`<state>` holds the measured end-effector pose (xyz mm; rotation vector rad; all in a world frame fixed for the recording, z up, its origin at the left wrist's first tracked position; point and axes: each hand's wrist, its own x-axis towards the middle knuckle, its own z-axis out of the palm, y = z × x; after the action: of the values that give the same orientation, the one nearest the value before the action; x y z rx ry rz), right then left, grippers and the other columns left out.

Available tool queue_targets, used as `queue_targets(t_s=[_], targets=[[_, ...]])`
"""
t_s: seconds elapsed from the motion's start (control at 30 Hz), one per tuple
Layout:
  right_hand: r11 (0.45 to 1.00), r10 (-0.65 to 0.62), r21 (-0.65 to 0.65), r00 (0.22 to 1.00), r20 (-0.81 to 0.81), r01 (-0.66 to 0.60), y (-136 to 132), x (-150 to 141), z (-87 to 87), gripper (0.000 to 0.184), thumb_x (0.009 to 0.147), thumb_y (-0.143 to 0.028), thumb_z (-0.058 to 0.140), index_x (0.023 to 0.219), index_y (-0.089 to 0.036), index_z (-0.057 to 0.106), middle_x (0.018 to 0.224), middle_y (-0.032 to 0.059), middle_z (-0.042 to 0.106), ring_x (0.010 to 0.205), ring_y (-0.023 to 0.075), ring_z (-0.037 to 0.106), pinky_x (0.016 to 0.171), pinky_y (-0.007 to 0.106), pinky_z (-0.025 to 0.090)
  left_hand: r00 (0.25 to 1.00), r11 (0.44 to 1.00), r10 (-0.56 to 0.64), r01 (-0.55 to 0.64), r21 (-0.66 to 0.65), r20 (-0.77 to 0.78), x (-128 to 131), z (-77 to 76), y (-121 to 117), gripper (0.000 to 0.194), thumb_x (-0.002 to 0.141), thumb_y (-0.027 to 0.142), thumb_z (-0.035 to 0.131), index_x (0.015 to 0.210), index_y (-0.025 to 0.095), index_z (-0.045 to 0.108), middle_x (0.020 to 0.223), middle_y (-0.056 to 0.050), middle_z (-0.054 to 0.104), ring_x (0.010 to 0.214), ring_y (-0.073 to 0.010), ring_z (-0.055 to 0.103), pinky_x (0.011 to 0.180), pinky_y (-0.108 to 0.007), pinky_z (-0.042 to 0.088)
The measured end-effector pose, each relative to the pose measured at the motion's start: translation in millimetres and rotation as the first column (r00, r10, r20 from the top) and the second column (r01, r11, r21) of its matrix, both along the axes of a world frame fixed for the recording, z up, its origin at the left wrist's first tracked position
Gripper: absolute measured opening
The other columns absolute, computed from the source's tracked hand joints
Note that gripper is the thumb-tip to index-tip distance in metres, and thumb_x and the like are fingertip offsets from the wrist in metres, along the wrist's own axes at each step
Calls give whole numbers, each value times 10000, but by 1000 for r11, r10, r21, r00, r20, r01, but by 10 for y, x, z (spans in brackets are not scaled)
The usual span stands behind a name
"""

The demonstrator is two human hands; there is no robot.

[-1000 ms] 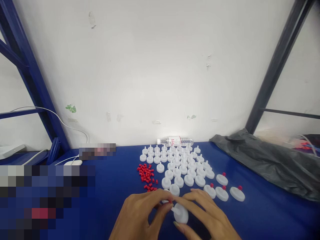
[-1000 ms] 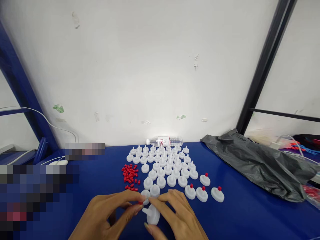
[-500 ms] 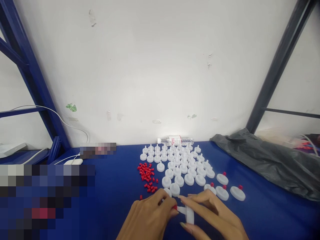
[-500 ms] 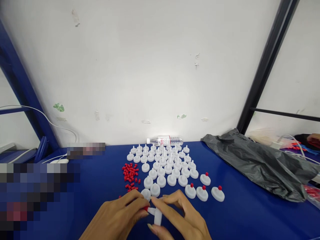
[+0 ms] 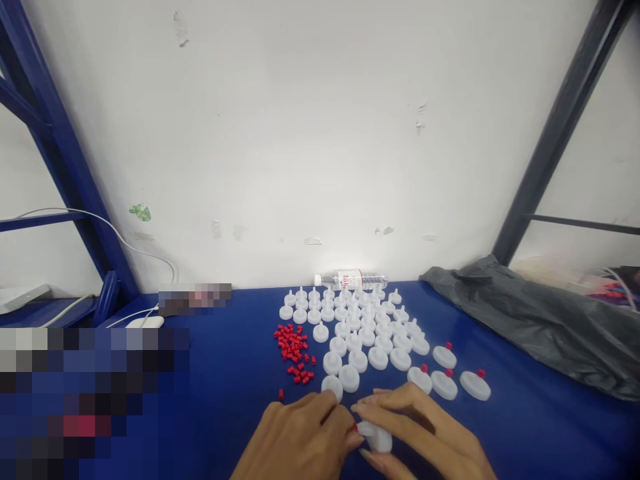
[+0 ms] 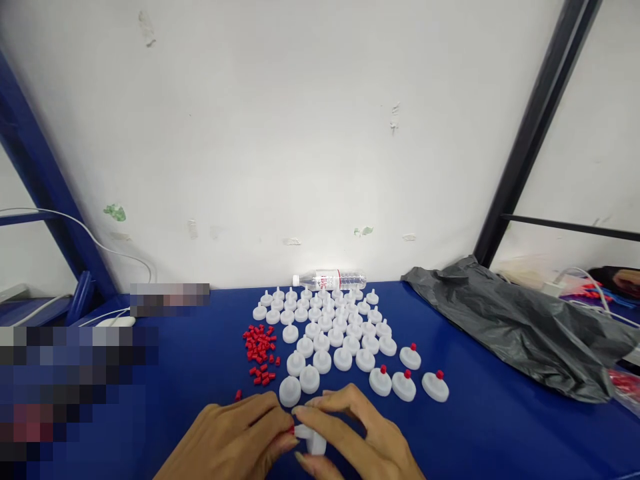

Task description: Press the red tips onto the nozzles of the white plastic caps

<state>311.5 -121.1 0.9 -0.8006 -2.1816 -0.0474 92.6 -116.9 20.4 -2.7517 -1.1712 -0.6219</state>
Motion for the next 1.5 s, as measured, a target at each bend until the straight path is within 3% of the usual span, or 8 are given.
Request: queue_targets(t_s=[0.1,0.2,0.33,0.57,0.77,1.03,1.27,1.5], targets=[[996,-68,61,994,85,63,37,-39,20,246,882,-225,690,1127,-244,687,1021,33,732,938,169,710,850,232,596,986,987,123,-133,-90,-114,-64,110,-1,59,936,262,617,969,257,665,882,21,725,738,-187,704,521,-251,385],[990,-138,48,980,143,132,59,8,-9,175,887,-271,679,1062,-263,695,958,7,753,921,191,712,826,277,609,935,944,262,-300,-140,-237,-144,190,24,232,979,169,483,1075,278,664,1030,-17,719,894,-234,711,618,-273,475],[957,-269,-60,946,182,284,83,157,-140,149,908,-335,648,1042,-276,674,993,4,750,927,202,716,821,294,605,839,857,414,-490,-159,-354,-224,176,104,390,960,65,385,1081,285,684,1093,-49,698,913,-257,709,673,-325,526],[876,-475,-26,871,124,482,136,373,-252,315,912,-490,614,1124,-256,623,1049,49,718,901,228,714,731,308,594,773,807,503,-580,-110,-387,-261,109,155,403,923,29,380,1102,218,687,1089,-99,670,842,-234,717,640,-286,512],[860,-508,68,841,186,505,207,492,-146,373,965,-492,529,1243,-259,617,1216,76,680,1163,286,619,1006,461,493,785,813,492,-569,-123,-375,-297,96,148,377,919,-2,373,948,184,700,952,-86,685,775,-252,718,609,-297,497],[885,-465,133,832,303,446,285,510,-196,378,994,-387,479,1324,-263,616,1283,41,679,1257,315,571,1065,603,418,771,812,473,-570,-129,-426,-211,180,122,348,950,35,362,979,179,677,978,-90,705,822,-249,726,629,-289,498],[846,-510,213,859,52,489,235,459,-111,363,981,-432,521,1270,-241,630,1231,73,691,1139,266,644,1025,482,475,916,915,352,-380,-137,-193,-172,160,55,289,985,127,392,982,229,663,916,-30,713,791,-218,719,670,-284,515],[867,-496,126,860,121,483,289,495,-154,362,1010,-385,460,1314,-252,604,1264,68,674,1167,267,632,1023,478,486,954,960,272,-278,-31,-127,-197,63,122,342,953,82,401,1104,271,644,1094,-35,676,802,-171,708,616,-213,510]])
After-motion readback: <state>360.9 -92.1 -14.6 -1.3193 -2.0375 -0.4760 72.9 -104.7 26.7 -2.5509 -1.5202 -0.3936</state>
